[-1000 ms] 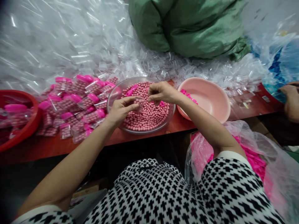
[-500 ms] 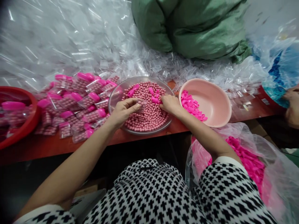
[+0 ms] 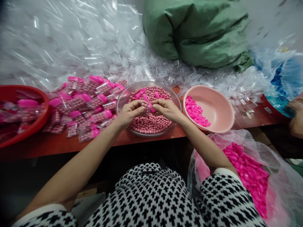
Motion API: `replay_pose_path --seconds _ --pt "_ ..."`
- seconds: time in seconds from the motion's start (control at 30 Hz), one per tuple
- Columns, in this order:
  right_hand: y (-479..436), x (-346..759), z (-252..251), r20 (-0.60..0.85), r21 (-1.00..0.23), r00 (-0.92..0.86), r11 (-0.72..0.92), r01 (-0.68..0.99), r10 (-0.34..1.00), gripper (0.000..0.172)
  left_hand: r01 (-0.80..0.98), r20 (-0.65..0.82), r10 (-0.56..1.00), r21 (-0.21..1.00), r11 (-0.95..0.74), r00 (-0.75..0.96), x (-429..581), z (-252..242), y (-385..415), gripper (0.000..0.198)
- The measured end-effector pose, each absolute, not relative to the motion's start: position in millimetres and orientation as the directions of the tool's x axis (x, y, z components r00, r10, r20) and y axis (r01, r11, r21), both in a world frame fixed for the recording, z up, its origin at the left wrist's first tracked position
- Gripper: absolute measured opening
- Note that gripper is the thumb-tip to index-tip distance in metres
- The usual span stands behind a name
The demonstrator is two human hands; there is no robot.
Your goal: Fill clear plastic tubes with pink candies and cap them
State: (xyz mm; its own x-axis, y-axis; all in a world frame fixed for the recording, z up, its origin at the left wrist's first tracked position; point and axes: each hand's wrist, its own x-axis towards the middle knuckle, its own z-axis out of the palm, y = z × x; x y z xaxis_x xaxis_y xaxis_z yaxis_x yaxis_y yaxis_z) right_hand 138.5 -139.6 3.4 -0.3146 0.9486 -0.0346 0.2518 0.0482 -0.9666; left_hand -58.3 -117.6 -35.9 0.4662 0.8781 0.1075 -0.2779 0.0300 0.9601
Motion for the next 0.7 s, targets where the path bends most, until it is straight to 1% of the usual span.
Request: replay_pose_path --seconds 0.03,0.07,0.1,0.13,0.2,0.27,0.3,0.37,0.43,0.47,0.7 --pt "-138 143 2 -0.078 -0.978 -0.305 -0.014 0.208 0.949 0.048 -0.264 0.124 0.866 0.965 0.010 0.485 -58 -36 -118 0.045" --pt "-137 147 0 -0.105 -0.979 -0.285 -0.048 0.200 0.953 0.052 -0.250 0.137 0.857 0.968 -0.010 0.497 -57 -36 -119 0.045" --pt "-136 150 -1 -0.102 -0.976 -0.251 -0.047 0.214 0.963 0.054 -0.237 0.148 0.853 0.971 -0.029 0.500 -56 -36 -119 0.046" --pt "-135 152 -2 -0.065 -0.971 -0.209 -0.014 0.237 0.976 0.054 -0.223 0.159 0.857 0.973 -0.052 0.491 -56 -36 -119 0.046" --pt "-136 153 -2 0.089 -0.950 -0.146 0.128 0.286 0.985 0.050 -0.184 0.186 0.868 0.977 -0.112 0.460 -55 -38 -120 0.045" --pt "-140 149 2 0.267 -0.880 -0.152 0.305 0.364 0.952 0.042 -0.141 0.219 0.868 0.975 -0.174 0.445 -55 -40 -120 0.042" --pt "-142 146 4 0.328 -0.823 -0.189 0.378 0.423 0.926 0.037 -0.120 0.234 0.867 0.972 -0.201 0.439 -55 -41 -120 0.041" --pt "-147 141 9 0.388 -0.675 -0.284 0.480 0.560 0.877 0.029 -0.070 0.258 0.874 0.965 -0.252 0.412 -56 -43 -121 0.037" --pt "-151 138 13 0.398 -0.553 -0.345 0.523 0.649 0.850 0.026 -0.020 0.282 0.881 0.955 -0.297 0.380 -57 -44 -122 0.033" --pt "-152 137 14 0.397 -0.522 -0.360 0.530 0.668 0.844 0.025 0.002 0.296 0.881 0.948 -0.319 0.369 -58 -43 -124 0.031" --pt "-157 137 14 0.405 -0.414 -0.421 0.574 0.707 0.811 0.016 0.145 0.424 0.837 0.857 -0.494 0.345 -60 -34 -134 0.020"
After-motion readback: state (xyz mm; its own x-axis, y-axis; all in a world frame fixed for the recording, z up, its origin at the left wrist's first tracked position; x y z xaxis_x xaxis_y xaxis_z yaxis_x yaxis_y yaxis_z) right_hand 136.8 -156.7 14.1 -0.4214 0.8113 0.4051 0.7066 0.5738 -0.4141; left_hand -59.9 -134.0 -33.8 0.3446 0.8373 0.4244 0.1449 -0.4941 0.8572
